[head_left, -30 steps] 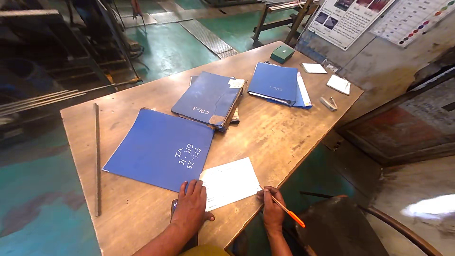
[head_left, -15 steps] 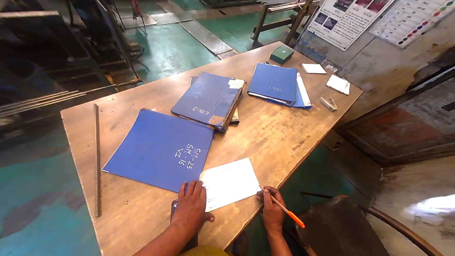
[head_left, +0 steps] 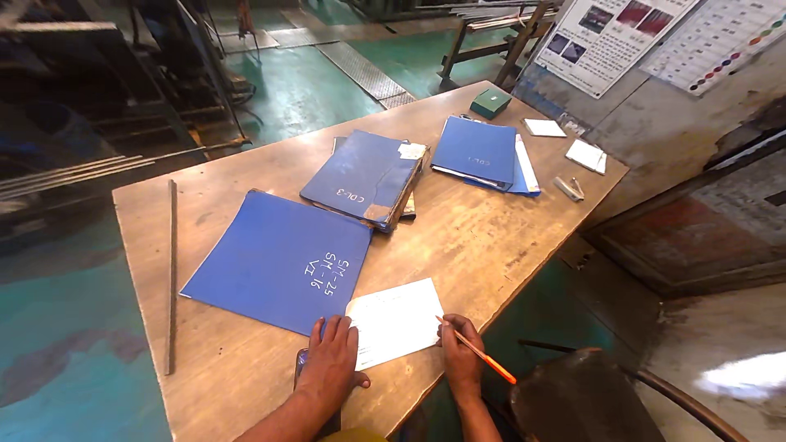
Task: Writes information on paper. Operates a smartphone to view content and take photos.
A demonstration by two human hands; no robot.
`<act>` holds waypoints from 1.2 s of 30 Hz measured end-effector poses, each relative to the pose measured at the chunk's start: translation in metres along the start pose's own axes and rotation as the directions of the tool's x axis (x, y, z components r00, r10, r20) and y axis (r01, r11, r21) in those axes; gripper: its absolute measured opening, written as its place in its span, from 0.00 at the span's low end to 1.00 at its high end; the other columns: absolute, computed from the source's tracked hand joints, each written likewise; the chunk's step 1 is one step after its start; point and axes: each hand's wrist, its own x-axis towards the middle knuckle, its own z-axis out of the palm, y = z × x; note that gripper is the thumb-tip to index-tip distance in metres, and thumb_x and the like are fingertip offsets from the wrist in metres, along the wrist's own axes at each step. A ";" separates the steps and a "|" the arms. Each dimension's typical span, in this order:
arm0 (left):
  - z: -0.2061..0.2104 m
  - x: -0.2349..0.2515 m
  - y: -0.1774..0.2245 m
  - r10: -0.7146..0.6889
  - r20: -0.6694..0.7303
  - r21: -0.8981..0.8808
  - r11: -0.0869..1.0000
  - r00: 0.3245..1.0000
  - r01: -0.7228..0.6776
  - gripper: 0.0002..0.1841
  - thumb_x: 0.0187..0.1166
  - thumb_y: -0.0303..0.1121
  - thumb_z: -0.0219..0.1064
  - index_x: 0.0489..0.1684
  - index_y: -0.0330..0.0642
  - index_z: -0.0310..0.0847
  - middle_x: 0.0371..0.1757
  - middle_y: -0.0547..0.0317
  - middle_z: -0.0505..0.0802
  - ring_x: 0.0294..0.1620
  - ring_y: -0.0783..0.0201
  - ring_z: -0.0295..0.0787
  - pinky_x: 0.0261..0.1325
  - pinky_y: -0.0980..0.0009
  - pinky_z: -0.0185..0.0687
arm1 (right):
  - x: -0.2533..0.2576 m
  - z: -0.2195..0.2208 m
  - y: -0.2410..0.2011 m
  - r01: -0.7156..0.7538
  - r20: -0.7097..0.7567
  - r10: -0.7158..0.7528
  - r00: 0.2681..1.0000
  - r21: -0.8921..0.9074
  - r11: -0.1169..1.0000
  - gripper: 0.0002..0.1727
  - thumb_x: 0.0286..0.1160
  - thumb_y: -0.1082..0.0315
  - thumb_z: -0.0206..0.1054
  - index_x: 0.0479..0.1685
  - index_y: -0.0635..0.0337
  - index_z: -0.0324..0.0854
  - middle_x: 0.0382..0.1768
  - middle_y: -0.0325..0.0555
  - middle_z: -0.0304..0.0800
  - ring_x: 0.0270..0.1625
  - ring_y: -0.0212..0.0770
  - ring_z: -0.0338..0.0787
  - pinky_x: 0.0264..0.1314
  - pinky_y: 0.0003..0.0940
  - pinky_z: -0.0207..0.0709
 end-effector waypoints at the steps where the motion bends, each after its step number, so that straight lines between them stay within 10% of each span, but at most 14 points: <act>1: 0.001 0.000 0.000 0.007 -0.025 0.006 1.000 1.000 -0.007 0.50 0.54 0.67 0.80 0.72 0.36 0.79 0.80 0.41 0.80 0.86 0.39 0.67 0.87 0.34 0.49 | 0.003 0.005 -0.001 -0.002 0.006 0.002 1.000 -0.011 1.000 0.09 0.73 0.71 0.63 0.43 0.65 0.87 0.26 0.38 0.88 0.24 0.28 0.86 0.27 0.23 0.82; 8: -0.002 0.001 -0.002 0.015 0.041 -0.038 0.999 0.999 -0.013 0.47 0.58 0.65 0.79 0.77 0.43 0.76 0.84 0.40 0.75 0.89 0.37 0.61 0.88 0.31 0.43 | 0.002 0.022 0.018 0.071 0.043 -0.063 0.997 -0.235 0.969 0.08 0.68 0.68 0.70 0.39 0.61 0.91 0.30 0.39 0.93 0.32 0.27 0.90 0.38 0.25 0.84; 28: -0.009 0.000 0.000 0.010 0.100 -0.074 0.997 0.995 -0.003 0.46 0.60 0.62 0.80 0.78 0.43 0.74 0.86 0.43 0.73 0.91 0.40 0.57 0.90 0.34 0.39 | -0.007 0.032 0.017 0.145 0.022 -0.146 0.989 -0.329 0.933 0.08 0.66 0.67 0.70 0.35 0.61 0.92 0.26 0.41 0.92 0.26 0.28 0.89 0.30 0.26 0.83; 33: -0.002 -0.008 -0.009 0.110 -0.386 -0.196 0.960 0.916 -0.198 0.31 0.63 0.55 0.80 0.63 0.50 0.87 0.74 0.49 0.86 0.81 0.44 0.76 0.83 0.33 0.61 | -0.006 0.032 0.014 0.164 0.014 -0.170 0.985 -0.357 0.920 0.08 0.64 0.67 0.70 0.34 0.62 0.92 0.27 0.42 0.93 0.28 0.28 0.90 0.34 0.26 0.83; 36: -0.015 -0.010 -0.029 -0.125 -0.546 -0.349 0.933 0.828 -0.090 0.27 0.71 0.54 0.74 0.62 0.46 0.88 0.72 0.48 0.87 0.79 0.41 0.77 0.79 0.33 0.66 | -0.005 0.028 0.017 0.201 0.015 -0.208 0.978 -0.339 0.919 0.08 0.63 0.68 0.70 0.34 0.62 0.92 0.28 0.41 0.93 0.29 0.25 0.90 0.35 0.21 0.84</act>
